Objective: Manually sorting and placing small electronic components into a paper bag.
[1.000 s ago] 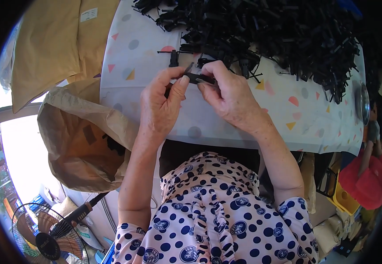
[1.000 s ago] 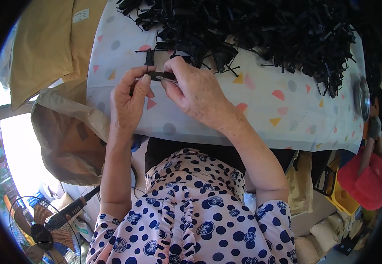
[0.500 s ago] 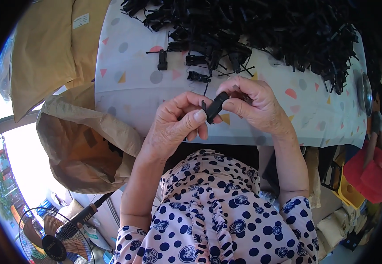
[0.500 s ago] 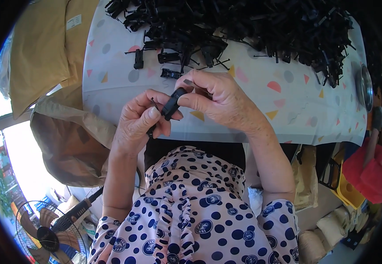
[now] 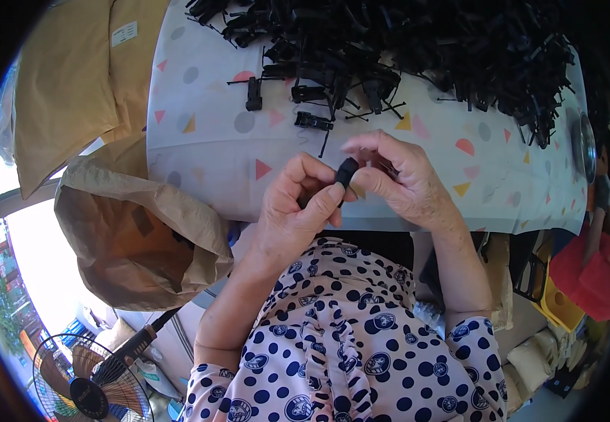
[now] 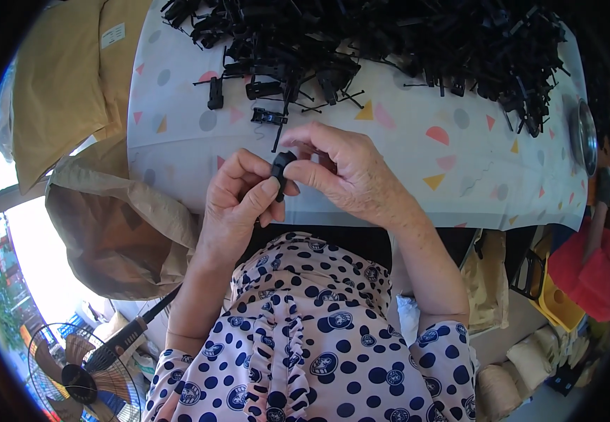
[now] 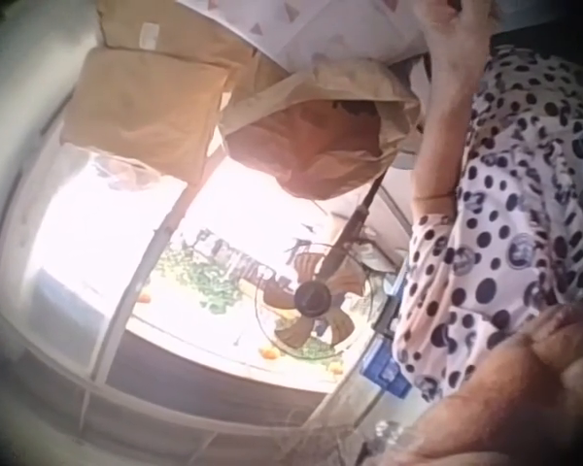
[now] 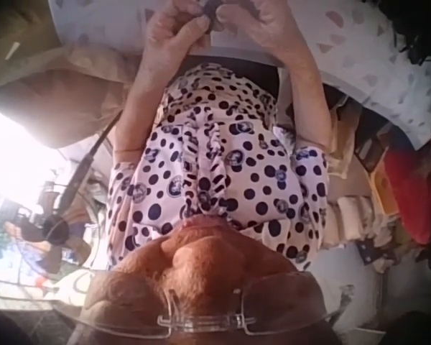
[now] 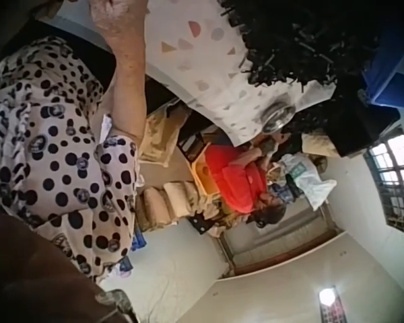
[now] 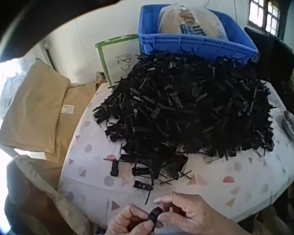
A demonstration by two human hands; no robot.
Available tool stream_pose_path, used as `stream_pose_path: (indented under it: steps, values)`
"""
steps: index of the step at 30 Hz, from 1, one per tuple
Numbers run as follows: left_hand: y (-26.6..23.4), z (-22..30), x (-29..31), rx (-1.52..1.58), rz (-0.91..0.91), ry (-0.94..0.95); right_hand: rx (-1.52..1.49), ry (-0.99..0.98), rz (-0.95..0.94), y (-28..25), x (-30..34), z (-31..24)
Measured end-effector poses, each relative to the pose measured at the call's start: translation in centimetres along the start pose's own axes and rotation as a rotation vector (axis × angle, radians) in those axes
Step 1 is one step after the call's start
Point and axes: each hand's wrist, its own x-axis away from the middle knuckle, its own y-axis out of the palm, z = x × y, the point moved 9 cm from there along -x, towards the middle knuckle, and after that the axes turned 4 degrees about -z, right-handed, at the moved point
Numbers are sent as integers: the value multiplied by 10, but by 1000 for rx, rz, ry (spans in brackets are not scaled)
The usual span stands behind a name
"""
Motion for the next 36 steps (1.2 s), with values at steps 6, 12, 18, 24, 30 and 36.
stream_pose_path:
  steps: [6, 12, 18, 24, 30, 36]
  values:
    - [-10, 14, 1, -293, 163, 216, -347, 240, 113, 28, 14, 28]
    - [-17, 17, 4, -454, 226, 271, -372, 259, 126, 43, 6, 31]
    - [-20, 21, 6, -522, 266, 368, -365, 285, 154, 43, 2, 28]
    - [-10, 35, 9, -823, 269, 523, -432, 322, 134, 48, 0, 34]
    - [-2, 44, 4, -999, 270, 584, -296, 272, 156, 39, -7, 40]
    - [-19, 23, -3, -712, 251, 381, -235, 287, 51, 36, -1, 45]
